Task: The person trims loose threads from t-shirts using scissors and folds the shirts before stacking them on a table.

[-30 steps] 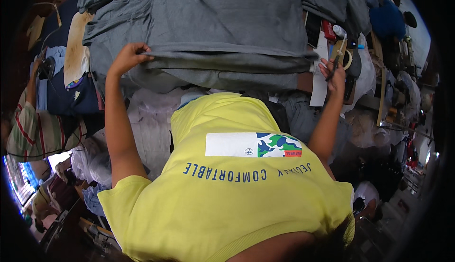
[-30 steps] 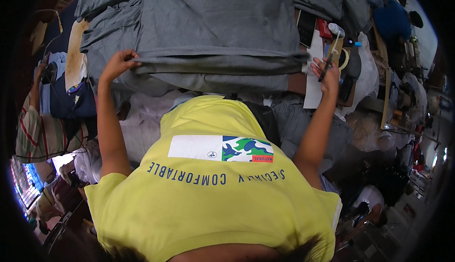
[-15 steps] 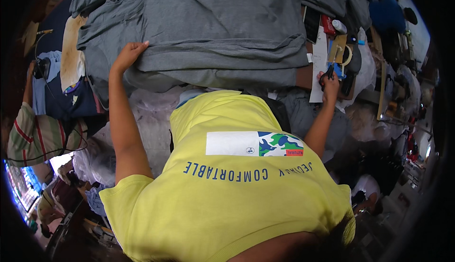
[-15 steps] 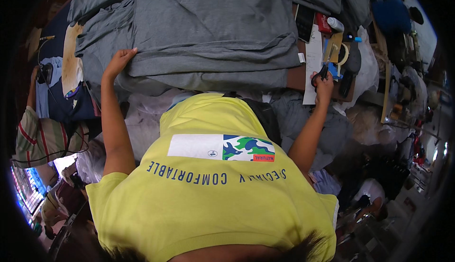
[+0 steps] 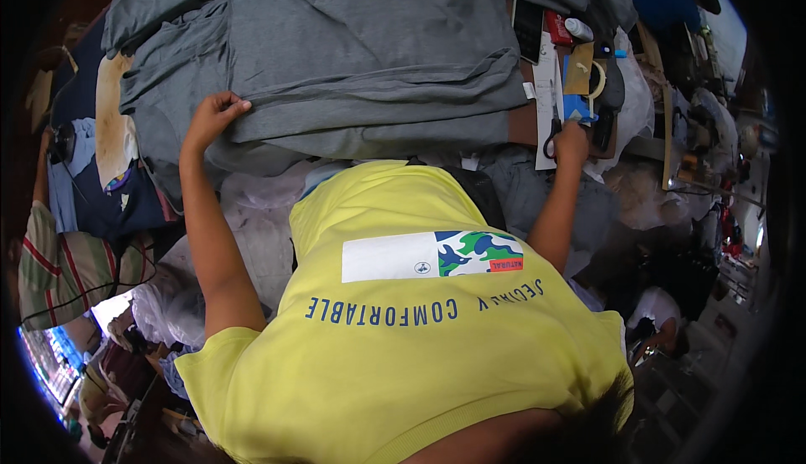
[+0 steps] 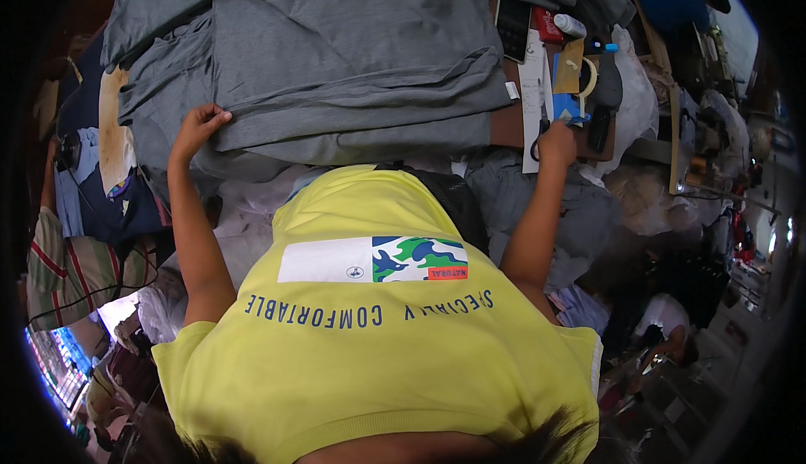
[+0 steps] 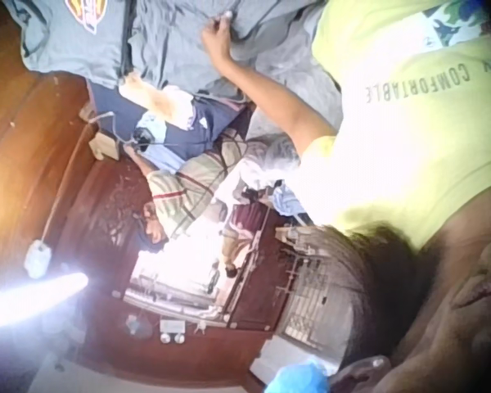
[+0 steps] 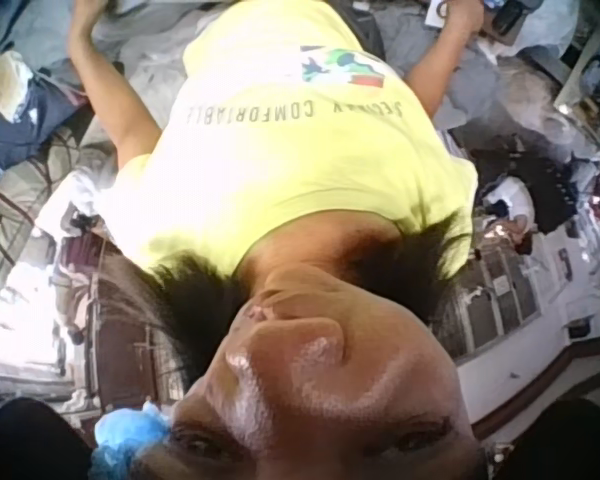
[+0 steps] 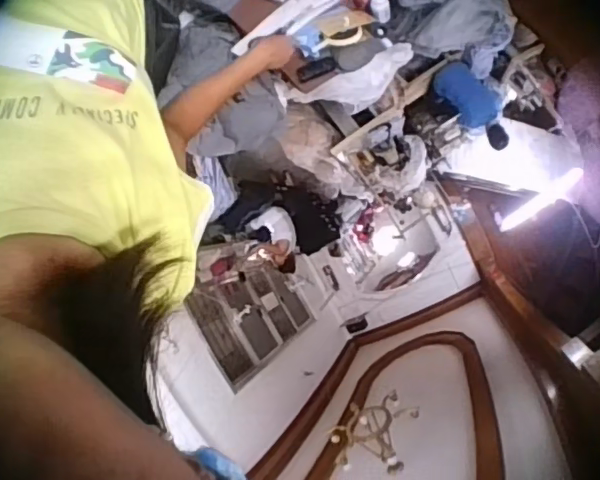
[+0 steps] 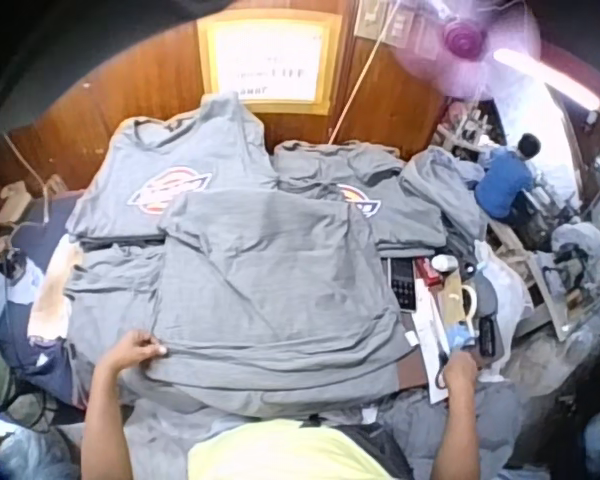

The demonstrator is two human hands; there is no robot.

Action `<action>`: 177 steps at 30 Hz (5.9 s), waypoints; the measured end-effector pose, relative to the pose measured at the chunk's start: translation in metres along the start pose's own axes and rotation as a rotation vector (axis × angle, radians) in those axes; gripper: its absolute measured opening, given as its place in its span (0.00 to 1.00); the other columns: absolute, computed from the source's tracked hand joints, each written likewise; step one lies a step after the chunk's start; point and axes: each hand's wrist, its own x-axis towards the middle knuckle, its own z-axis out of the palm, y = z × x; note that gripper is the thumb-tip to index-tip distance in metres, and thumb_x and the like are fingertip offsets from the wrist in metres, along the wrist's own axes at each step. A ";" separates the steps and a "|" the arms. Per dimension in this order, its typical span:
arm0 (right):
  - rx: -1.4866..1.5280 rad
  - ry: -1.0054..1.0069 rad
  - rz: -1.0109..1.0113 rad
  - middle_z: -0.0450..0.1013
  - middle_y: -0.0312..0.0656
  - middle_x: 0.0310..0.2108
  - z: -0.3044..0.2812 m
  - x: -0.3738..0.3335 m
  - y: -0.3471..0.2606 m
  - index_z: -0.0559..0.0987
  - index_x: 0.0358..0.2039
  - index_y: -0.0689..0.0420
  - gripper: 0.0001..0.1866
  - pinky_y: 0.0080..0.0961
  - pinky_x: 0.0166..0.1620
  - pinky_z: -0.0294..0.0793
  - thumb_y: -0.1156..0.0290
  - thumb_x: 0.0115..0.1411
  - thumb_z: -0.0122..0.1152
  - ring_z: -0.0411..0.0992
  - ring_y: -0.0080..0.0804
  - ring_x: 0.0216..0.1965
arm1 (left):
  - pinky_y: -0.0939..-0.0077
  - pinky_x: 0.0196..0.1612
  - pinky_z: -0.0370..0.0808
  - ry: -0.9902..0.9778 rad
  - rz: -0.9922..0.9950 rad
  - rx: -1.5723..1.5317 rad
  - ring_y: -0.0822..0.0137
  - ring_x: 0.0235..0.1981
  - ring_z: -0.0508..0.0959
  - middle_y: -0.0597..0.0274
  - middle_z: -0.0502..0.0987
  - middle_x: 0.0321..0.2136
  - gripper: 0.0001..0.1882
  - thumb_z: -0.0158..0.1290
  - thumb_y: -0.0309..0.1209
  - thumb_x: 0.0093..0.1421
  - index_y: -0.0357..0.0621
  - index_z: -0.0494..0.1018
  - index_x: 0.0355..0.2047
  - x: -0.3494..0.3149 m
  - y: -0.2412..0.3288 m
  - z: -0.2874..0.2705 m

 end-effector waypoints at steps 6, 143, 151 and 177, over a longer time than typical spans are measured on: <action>0.530 0.283 -0.799 0.70 0.44 0.37 -0.026 -0.012 -0.086 0.74 0.34 0.53 0.09 0.36 0.41 0.66 0.70 0.51 0.54 0.68 0.43 0.39 | 0.84 0.36 0.64 0.203 -0.003 -0.177 0.77 0.28 0.68 0.66 0.72 0.23 0.26 0.42 0.51 0.58 0.37 0.74 0.27 -0.005 -0.010 0.002; 0.781 -0.121 -0.992 0.69 0.41 0.20 -0.044 -0.139 -0.161 0.69 0.44 0.49 0.29 0.28 0.24 0.66 0.69 0.38 0.66 0.69 0.35 0.19 | 0.83 0.31 0.76 0.115 0.007 -1.330 0.74 0.26 0.75 0.61 0.74 0.25 0.05 0.52 0.22 0.52 0.37 0.69 0.30 -0.006 0.144 0.144; 0.814 -0.159 -0.951 0.71 0.46 0.21 -0.031 -0.137 -0.155 0.68 0.45 0.51 0.27 0.29 0.23 0.65 0.74 0.40 0.64 0.69 0.38 0.18 | 0.82 0.31 0.76 0.165 -0.048 -1.515 0.73 0.26 0.75 0.63 0.74 0.26 0.05 0.50 0.25 0.54 0.39 0.69 0.31 0.005 0.134 0.137; 0.770 -0.204 -0.896 0.70 0.47 0.18 -0.038 -0.147 -0.172 0.69 0.43 0.52 0.28 0.23 0.21 0.64 0.74 0.38 0.67 0.65 0.28 0.14 | 0.82 0.32 0.73 0.147 -0.071 -1.527 0.75 0.27 0.74 0.67 0.72 0.26 0.06 0.50 0.21 0.52 0.39 0.67 0.32 0.009 0.120 0.135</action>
